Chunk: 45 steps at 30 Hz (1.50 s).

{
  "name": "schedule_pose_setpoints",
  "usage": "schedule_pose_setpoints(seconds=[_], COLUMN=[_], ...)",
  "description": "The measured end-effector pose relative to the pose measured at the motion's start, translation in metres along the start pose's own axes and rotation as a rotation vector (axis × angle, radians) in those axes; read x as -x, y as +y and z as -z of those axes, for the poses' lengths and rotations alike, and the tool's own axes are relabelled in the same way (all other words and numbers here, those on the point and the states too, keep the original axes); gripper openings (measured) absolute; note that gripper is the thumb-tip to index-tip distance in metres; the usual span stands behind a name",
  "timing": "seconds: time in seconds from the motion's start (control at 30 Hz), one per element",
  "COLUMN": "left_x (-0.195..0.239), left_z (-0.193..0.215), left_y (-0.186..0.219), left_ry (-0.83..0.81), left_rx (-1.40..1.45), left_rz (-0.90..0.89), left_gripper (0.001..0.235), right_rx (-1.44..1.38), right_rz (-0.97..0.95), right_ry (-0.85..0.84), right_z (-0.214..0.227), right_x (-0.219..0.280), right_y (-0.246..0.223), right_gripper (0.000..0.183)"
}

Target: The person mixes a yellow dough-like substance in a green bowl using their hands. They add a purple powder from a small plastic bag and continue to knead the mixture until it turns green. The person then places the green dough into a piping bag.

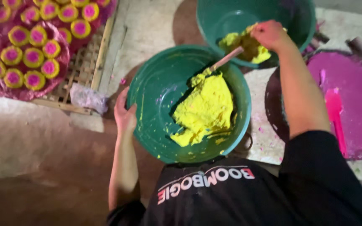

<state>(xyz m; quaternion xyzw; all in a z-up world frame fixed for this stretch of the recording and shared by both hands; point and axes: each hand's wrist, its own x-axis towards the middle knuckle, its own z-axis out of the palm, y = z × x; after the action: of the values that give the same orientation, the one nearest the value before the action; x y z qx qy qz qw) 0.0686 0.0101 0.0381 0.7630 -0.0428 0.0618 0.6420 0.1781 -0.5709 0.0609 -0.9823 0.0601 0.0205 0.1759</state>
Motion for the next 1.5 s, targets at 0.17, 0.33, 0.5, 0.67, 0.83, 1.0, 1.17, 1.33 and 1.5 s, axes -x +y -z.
schedule_pose_setpoints(seconds=[0.17,0.33,0.5,0.67,0.83,1.0,1.17,1.33,1.5], left_x=[0.011,0.002,-0.035,-0.069,-0.092,-0.086,-0.038,-0.018,-0.014], left_z=[-0.019,-0.121,-0.235,-0.290,-0.215,-0.144,-0.143,-0.127,-0.118], left_y=[0.068,0.123,0.132,0.134,0.156,0.195,0.188,0.167,0.164], left_ry=[0.185,-0.317,-0.403,-0.588,-0.584,-0.518,-0.586,-0.546,-0.344], left_rx=[-1.064,-0.464,-0.400,-0.489,-0.185,0.105,0.438,0.423,0.560], left_rz=[-0.479,-0.494,-0.832,-0.788,-0.577,-0.578,-0.354,-0.245,-0.342], left_gripper=[0.067,0.051,0.065,0.041,0.021,0.011,0.012,0.013,0.013], right_rx=[0.105,-0.270,-0.480,-0.583,-0.587,-0.613,-0.483,-0.576,-0.812], right_rz=[0.000,-0.031,0.181,-0.040,-0.091,0.203,0.589,0.768,0.637], right_ry=[0.029,0.466,0.767,0.810,0.819,0.550,0.322,-0.002,-0.070], right_z=[-0.006,0.014,0.039,0.045,0.036,0.025,0.006,-0.027,-0.046], right_x=[0.006,0.073,0.194,0.302,0.365,0.318,0.232,0.189,0.191], right_y=[-0.011,-0.065,-0.055,-0.006,-0.004,-0.080,-0.164,-0.216,-0.241], right_gripper=[0.046,0.044,0.043,0.038,0.025,0.033,0.043,0.021,0.016])
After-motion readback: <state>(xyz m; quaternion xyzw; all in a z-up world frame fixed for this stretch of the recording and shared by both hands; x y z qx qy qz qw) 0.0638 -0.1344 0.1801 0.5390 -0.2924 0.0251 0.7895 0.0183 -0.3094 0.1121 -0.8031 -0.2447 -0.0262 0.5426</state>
